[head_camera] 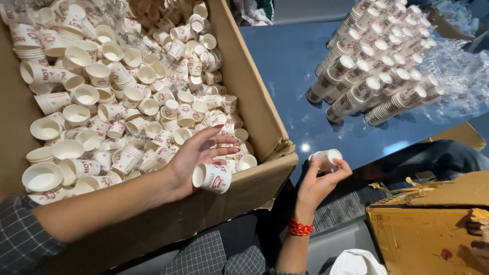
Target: Packaging stacks of paper cups into plastic sleeves.
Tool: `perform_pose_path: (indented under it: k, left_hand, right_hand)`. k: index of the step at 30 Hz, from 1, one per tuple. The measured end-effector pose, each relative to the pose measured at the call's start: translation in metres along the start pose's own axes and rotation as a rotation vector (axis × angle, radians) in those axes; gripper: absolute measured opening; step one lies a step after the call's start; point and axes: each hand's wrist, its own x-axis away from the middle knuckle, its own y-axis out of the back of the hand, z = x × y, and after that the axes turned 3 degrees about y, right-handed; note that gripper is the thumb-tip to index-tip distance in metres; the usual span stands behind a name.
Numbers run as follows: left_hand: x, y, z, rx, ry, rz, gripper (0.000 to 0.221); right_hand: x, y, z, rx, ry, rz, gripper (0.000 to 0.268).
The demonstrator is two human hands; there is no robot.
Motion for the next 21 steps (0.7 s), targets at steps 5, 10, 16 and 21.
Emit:
perform_pose_path:
  k: [5, 10, 16, 21]
  left_hand:
    - [0.006, -0.005, 0.0, 0.06, -0.042, 0.013, 0.051]
    - [0.015, -0.012, 0.005, 0.026, -0.146, 0.016, 0.055]
    - [0.026, -0.02, 0.008, 0.022, -0.213, 0.136, 0.061]
    - [0.009, -0.014, 0.011, -0.06, -0.257, 0.267, 0.052]
  right_hand:
    - [-0.004, 0.013, 0.004, 0.188, -0.068, 0.176, 0.045]
    - [0.004, 0.027, 0.06, 0.199, 0.231, 0.104, 0.038]
    - [0.042, 0.004, 0.158, -0.421, 0.421, 0.586, 0.062]
    - [0.058, -0.004, 0.117, -0.556, 0.308, 0.504, 0.046]
